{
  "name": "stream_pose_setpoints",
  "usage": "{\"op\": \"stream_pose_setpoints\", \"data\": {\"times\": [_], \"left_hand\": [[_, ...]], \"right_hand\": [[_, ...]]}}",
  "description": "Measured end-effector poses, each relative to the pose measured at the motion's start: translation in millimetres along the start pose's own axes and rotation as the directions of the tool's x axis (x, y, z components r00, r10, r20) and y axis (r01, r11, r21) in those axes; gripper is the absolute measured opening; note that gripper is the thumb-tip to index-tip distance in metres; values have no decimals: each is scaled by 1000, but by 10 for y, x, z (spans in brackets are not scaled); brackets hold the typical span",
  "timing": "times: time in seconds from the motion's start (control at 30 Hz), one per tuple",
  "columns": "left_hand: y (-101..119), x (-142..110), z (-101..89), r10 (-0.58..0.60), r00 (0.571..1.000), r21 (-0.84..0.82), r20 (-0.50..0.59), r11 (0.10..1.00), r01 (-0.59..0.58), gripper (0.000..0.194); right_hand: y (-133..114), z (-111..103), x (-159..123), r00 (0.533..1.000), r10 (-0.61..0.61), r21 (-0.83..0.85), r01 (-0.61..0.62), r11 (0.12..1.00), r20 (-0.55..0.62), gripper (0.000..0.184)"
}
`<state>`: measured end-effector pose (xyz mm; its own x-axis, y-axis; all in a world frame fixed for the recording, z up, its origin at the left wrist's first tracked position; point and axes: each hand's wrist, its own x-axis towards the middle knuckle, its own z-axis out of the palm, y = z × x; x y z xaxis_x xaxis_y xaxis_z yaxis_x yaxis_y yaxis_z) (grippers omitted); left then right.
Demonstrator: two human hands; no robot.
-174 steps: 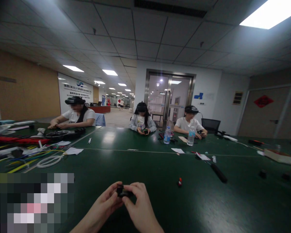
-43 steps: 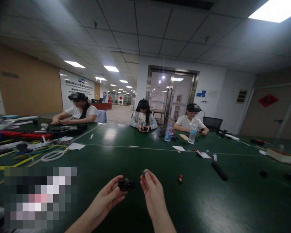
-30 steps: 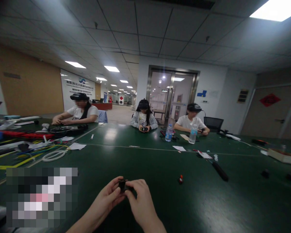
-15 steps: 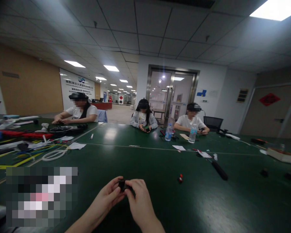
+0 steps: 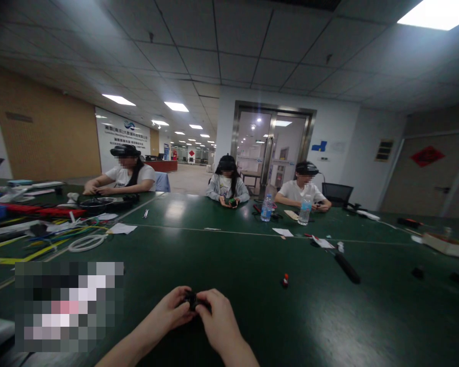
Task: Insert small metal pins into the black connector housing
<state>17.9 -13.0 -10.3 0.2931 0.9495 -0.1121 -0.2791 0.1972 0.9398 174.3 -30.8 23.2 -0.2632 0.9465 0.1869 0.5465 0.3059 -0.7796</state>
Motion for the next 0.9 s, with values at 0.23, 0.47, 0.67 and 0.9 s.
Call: {"op": "stream_pose_setpoints", "data": {"times": [0.23, 0.47, 0.67, 0.9], "left_hand": [[0, 10, -10, -40, 999, 28, -7, 999, 40, 39], [1, 25, 1, -83, 996, 98, -30, 992, 86, 38], [23, -6, 2, -25, 999, 262, -31, 965, 32, 41], [126, -64, -111, 220, 976, 808, 5, 574, -133, 38]], "right_hand": [[4, -1, 7, 1000, 13, -2, -13, 1000, 17, 24], [-39, -28, -11, 998, 40, 25, -41, 999, 39, 23], [-40, -34, -19, 998, 32, 8, -32, 999, 49, 24], [-7, 8, -14, 999, -14, -73, 16, 997, 31, 21]]}}
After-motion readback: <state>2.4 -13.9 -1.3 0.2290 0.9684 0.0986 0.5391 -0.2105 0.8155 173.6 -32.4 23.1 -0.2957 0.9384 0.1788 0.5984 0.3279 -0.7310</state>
